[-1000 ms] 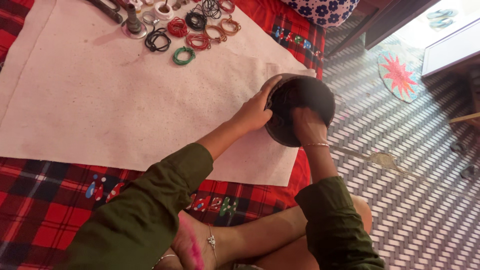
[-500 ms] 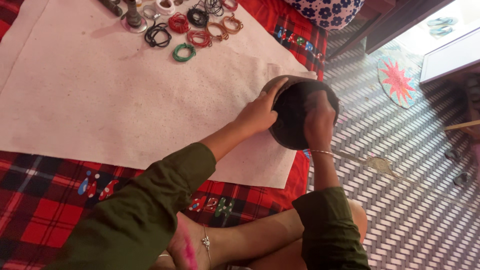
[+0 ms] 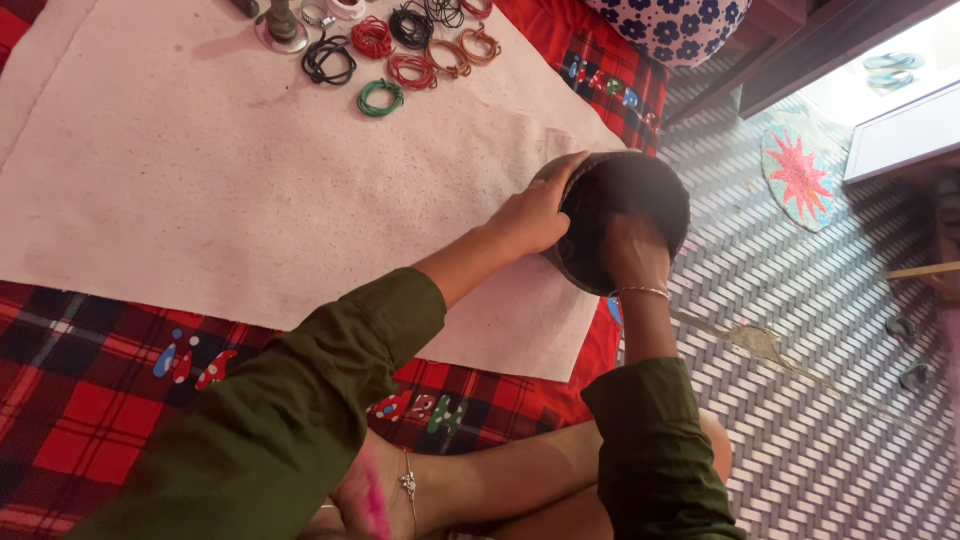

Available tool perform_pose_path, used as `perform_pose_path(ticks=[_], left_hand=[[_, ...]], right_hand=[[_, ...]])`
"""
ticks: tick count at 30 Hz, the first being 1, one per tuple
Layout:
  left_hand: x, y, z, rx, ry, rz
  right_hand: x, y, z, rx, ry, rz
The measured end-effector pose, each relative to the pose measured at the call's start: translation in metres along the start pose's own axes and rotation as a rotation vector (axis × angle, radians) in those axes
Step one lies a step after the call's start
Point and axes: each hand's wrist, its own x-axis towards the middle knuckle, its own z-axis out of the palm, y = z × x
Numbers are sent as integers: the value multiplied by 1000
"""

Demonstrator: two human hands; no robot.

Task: The person repeatedly reaches into a cylindrical container and removes small craft items such as rubber bands and metal rods, placing them on a white cloth. The person organizes the items into small piles on the cloth.

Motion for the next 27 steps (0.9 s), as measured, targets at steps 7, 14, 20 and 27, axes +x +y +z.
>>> perform_pose_path(ticks=[7,14,20,27], left_hand=[[-3,0,-2,3,24,25],[-6,-3,-1,-65,63,97],[-2,-9,-2,-146,88,197],[23,-22,0,-96,-39,-90]], right_hand=[[-5,10,24,-129,-113,-109],[-7,-18,-21,84,190,-140],[-10,-38,-69,468,411,37],[5,-33,-70,644,484,40]])
